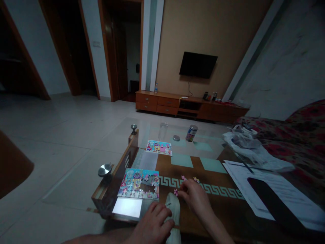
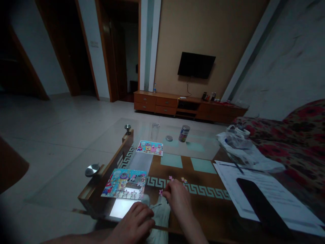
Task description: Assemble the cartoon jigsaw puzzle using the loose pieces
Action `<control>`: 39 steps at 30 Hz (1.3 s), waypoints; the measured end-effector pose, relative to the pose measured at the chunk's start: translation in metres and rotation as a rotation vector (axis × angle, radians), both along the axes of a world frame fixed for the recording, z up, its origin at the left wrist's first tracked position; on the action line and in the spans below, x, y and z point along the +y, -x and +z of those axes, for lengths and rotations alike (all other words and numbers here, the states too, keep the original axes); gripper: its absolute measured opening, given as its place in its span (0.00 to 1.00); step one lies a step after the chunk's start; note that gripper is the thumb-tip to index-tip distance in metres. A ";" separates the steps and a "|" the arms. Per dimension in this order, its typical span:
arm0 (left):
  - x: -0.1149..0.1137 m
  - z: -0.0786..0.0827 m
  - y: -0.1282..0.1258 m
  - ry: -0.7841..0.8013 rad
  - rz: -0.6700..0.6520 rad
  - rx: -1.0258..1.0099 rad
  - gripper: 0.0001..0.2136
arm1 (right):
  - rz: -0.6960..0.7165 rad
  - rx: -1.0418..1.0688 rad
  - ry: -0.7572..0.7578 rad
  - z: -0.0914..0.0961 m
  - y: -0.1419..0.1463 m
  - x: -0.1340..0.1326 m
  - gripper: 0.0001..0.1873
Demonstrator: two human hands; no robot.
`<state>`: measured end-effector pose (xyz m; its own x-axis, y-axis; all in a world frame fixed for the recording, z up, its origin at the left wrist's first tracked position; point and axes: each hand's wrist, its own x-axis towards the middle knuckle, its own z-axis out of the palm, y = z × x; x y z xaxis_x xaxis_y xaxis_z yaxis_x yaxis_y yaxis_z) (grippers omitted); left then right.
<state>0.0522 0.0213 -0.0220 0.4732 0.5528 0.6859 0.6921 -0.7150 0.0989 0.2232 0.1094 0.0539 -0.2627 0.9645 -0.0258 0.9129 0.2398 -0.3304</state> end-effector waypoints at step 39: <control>0.001 0.033 0.035 0.208 0.123 -0.211 0.09 | 0.192 0.357 0.033 0.007 0.054 0.011 0.06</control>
<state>0.0168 0.0223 0.0106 0.2538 0.7358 0.6279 0.7207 -0.5768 0.3846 0.1696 0.1205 0.0611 -0.4362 0.8972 0.0696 0.6790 0.3789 -0.6288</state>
